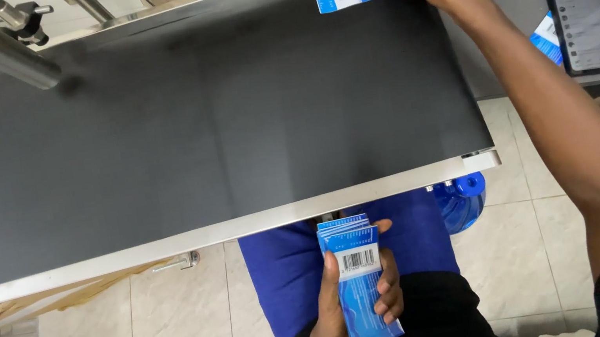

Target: Picking individual blue labels from a stack and placing them onto a moving conveyor belt.

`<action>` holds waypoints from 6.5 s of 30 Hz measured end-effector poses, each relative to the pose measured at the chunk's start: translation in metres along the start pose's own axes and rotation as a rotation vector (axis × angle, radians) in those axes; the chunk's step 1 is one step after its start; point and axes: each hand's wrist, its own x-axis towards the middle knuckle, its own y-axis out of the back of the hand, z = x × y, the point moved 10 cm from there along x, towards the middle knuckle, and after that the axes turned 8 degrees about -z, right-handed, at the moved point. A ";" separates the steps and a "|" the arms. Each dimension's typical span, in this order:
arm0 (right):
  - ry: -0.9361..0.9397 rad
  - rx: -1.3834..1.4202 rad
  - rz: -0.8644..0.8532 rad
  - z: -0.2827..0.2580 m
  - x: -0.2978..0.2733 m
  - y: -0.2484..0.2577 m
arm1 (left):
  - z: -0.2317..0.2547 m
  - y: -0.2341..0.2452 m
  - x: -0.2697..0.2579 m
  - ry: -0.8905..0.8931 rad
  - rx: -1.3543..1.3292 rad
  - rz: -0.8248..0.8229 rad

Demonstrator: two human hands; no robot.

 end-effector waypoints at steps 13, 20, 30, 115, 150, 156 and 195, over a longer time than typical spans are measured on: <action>0.273 -0.350 -0.027 -0.132 -0.056 -0.001 | 0.001 0.004 0.004 -0.006 -0.050 -0.014; 0.099 -0.104 -0.441 -0.230 -0.156 -0.054 | 0.001 0.003 0.003 0.033 -0.117 -0.048; -0.481 -0.139 -1.068 -0.181 -0.297 -0.134 | 0.004 -0.037 -0.010 0.273 0.237 -0.220; -0.119 0.023 0.097 0.036 -0.441 -0.065 | -0.002 0.208 0.081 -0.106 1.724 0.340; -0.723 0.644 0.042 0.098 -0.478 -0.085 | -0.011 0.225 0.064 0.154 1.364 0.459; -0.734 0.543 0.045 0.085 -0.462 -0.083 | 0.000 0.233 0.058 0.133 1.471 0.541; -0.116 -0.372 -0.246 0.026 -0.466 -0.096 | -0.057 0.139 0.067 0.060 3.069 -0.388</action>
